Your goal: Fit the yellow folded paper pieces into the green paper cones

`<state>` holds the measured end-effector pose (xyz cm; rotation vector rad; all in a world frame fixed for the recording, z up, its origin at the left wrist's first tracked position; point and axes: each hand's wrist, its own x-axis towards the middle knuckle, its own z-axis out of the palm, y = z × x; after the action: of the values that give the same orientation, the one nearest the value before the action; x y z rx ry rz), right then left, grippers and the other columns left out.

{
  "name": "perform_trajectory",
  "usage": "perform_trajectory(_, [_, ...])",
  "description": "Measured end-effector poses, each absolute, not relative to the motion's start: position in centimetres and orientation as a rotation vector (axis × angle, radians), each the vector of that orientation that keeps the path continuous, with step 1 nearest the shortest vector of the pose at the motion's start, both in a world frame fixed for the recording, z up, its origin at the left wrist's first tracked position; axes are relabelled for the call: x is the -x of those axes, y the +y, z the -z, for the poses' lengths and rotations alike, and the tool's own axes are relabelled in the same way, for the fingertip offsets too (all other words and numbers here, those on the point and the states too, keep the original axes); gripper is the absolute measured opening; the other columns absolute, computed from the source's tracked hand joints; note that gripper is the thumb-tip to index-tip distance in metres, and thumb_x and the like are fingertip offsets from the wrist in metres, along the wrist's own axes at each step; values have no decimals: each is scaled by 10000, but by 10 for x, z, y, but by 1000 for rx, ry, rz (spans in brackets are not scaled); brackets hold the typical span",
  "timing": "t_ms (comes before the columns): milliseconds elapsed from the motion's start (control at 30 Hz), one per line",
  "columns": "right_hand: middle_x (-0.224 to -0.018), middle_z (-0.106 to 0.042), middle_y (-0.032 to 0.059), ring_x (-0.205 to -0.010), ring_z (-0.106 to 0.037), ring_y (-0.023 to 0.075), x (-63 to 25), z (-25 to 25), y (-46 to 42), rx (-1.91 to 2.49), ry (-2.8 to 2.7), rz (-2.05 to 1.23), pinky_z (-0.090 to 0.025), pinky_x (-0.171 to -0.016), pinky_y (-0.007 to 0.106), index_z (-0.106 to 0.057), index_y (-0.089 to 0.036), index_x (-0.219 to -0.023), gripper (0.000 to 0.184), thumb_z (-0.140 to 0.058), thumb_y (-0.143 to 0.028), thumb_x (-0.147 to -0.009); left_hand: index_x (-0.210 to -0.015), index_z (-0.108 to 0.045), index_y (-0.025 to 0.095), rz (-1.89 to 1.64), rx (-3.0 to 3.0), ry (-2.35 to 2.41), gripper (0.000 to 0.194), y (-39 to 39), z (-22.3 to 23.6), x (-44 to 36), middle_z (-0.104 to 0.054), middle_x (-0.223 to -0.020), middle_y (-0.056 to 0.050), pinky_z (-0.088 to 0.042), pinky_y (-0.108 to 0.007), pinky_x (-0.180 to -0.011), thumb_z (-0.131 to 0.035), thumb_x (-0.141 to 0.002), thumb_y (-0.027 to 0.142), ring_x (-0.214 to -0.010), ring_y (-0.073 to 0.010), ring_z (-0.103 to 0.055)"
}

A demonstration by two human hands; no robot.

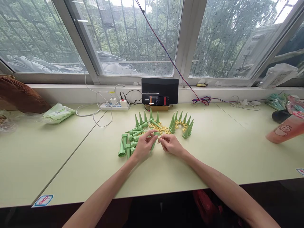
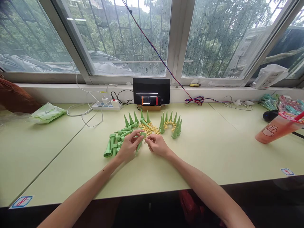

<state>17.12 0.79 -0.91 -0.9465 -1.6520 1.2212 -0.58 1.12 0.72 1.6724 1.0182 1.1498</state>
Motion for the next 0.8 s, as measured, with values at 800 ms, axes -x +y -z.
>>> perform_trajectory(800, [-526, -414, -78, -353, -438, 65, -172, 6, 18, 798, -1228, -1593, -267, -346, 209, -583, -158, -701, 410, -715, -535, -797, -1115, -607, 205, -1452, -1689, 1226, 327, 11, -7, 3, -591, -845, -22, -401, -195, -492, -578, -919, 465, -630, -108, -539])
